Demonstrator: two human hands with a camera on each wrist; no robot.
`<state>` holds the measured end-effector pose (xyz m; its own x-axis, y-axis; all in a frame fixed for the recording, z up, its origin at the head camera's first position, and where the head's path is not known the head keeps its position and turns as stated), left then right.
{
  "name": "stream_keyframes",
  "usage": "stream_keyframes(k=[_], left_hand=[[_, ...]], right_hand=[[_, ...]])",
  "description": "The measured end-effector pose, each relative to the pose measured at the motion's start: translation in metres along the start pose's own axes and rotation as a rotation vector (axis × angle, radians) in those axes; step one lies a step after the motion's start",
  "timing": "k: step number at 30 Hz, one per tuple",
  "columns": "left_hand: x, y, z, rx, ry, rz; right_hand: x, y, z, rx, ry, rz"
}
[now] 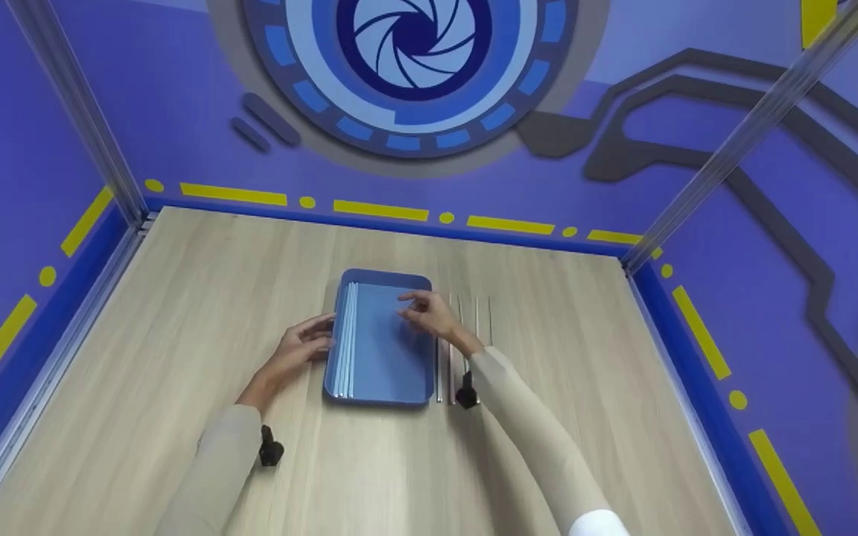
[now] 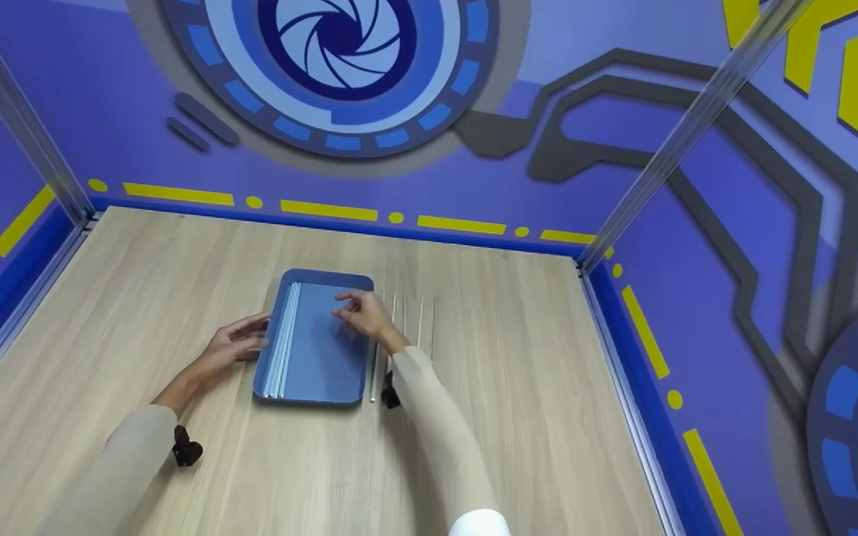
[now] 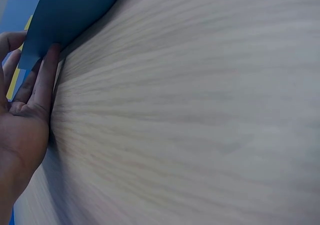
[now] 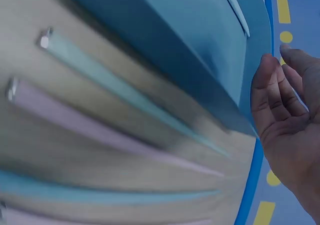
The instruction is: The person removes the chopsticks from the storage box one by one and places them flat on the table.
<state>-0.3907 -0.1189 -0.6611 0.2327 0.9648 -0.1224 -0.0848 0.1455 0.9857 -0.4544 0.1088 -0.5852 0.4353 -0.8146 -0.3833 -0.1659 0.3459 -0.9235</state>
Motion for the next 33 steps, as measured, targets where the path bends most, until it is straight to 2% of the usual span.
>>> stream_keyframes(k=[4, 11, 16, 20, 27, 30, 33], left_hand=[[-0.003, -0.001, 0.000, -0.006, 0.004, -0.009], [-0.003, -0.002, 0.002, -0.008, 0.009, 0.004], [-0.001, -0.002, -0.001, -0.003, -0.004, 0.035], [0.001, 0.000, -0.001, 0.009, -0.017, 0.050], [0.000, -0.001, 0.000, -0.004, -0.003, 0.037], [0.000, -0.001, 0.000, -0.005, -0.002, 0.014], [-0.002, -0.001, 0.000, -0.001, -0.004, 0.006]], right_hand=[[0.025, 0.003, -0.005, 0.034, -0.036, 0.024], [0.063, 0.016, -0.011, 0.168, -0.081, 0.012], [0.081, 0.011, -0.017, 0.150, -0.067, 0.002], [0.087, 0.007, -0.020, 0.117, -0.020, 0.032], [0.088, 0.007, -0.020, 0.117, 0.077, 0.106], [0.088, 0.008, -0.020, 0.128, 0.086, 0.119], [0.087, 0.011, -0.019, 0.176, 0.082, 0.104]])
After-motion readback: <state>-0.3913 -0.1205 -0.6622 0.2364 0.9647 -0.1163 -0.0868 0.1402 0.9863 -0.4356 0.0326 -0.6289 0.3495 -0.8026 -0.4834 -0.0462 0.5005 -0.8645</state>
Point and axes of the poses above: each hand's wrist, its own z-axis away from the middle knuckle, its own x-axis out of the palm, y = z × x, the point moved 10 cm from there along -z, towards the middle knuckle, and after that the axes turned 11 degrees about -z, right-handed, at the moved point
